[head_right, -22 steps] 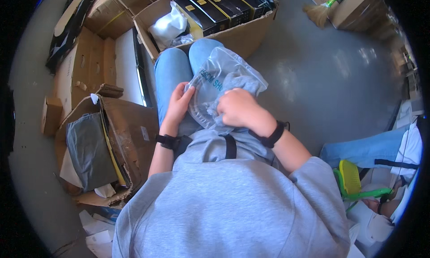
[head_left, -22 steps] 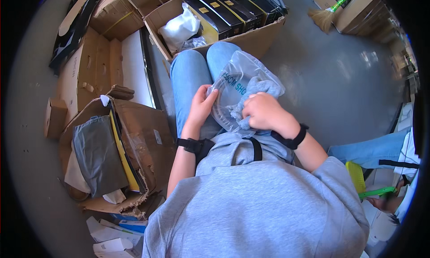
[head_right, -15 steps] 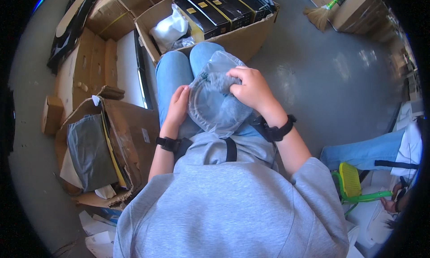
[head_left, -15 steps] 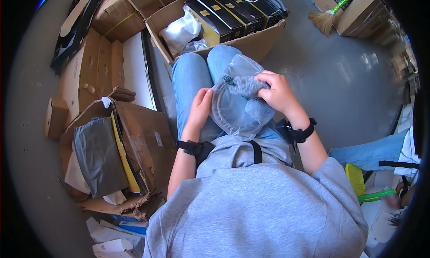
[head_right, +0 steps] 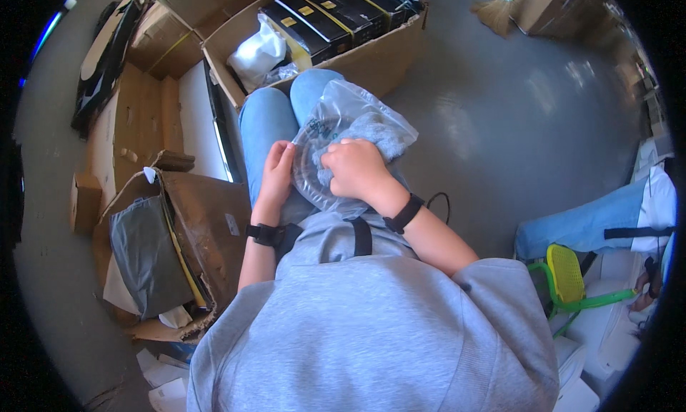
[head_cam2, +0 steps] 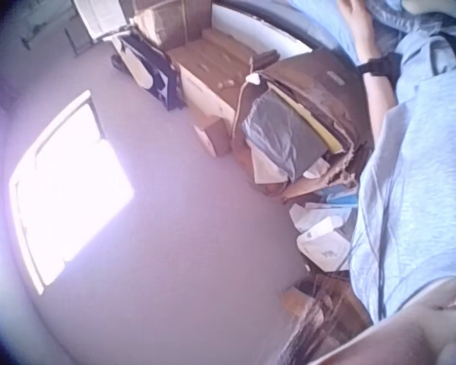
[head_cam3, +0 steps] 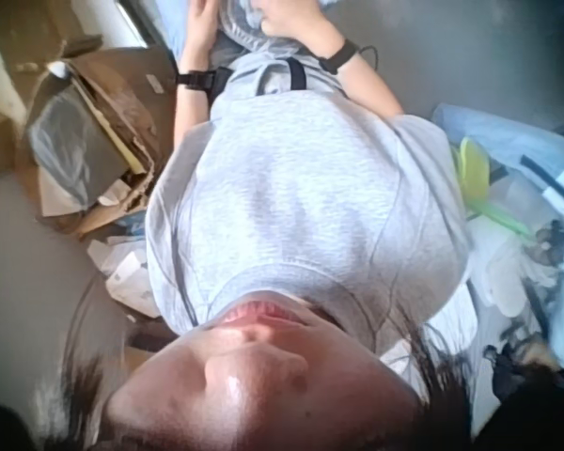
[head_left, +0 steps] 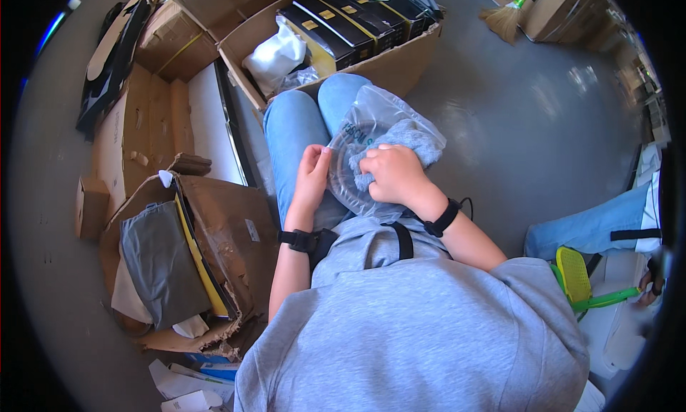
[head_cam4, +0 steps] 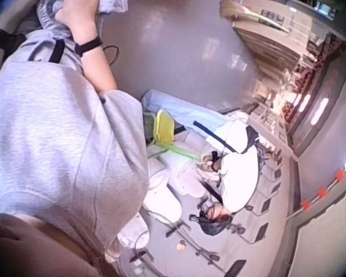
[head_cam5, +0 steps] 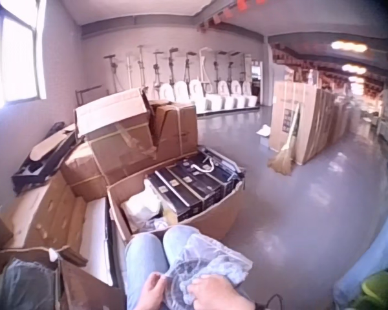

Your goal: Unpacking and cleaning shower head components with a cloth.

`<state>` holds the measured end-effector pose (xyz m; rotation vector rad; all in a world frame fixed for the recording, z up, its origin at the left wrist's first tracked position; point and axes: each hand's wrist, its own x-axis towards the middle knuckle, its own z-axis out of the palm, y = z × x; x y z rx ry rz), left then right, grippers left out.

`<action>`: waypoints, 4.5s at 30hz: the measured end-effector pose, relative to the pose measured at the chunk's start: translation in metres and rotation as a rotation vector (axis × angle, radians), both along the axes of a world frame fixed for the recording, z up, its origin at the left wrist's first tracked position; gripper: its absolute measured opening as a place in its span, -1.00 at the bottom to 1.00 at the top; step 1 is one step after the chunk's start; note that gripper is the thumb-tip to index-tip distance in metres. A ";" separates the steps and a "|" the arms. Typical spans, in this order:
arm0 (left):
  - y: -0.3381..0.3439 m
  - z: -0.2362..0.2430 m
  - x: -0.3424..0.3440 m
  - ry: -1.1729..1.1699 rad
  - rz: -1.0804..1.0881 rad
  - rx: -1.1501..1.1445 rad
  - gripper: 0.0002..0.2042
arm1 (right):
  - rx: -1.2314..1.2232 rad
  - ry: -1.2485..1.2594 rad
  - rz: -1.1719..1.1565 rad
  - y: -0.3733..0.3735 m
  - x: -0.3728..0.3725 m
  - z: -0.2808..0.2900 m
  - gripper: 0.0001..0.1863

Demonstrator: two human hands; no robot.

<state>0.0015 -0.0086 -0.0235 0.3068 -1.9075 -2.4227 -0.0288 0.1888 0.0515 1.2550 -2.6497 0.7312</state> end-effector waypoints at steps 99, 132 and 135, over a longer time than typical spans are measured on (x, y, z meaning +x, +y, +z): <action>0.044 0.058 0.049 0.144 -0.210 -1.664 -0.07 | 0.320 -0.064 0.020 -0.001 0.014 -0.002 -0.82; 0.052 0.052 0.031 0.626 -0.240 -1.659 -0.44 | -1.800 -0.454 -0.445 0.108 -0.013 0.104 -0.51; 0.053 0.058 0.026 0.632 -0.358 -1.568 -0.53 | -1.761 -0.391 -0.485 0.112 -0.016 0.107 -0.49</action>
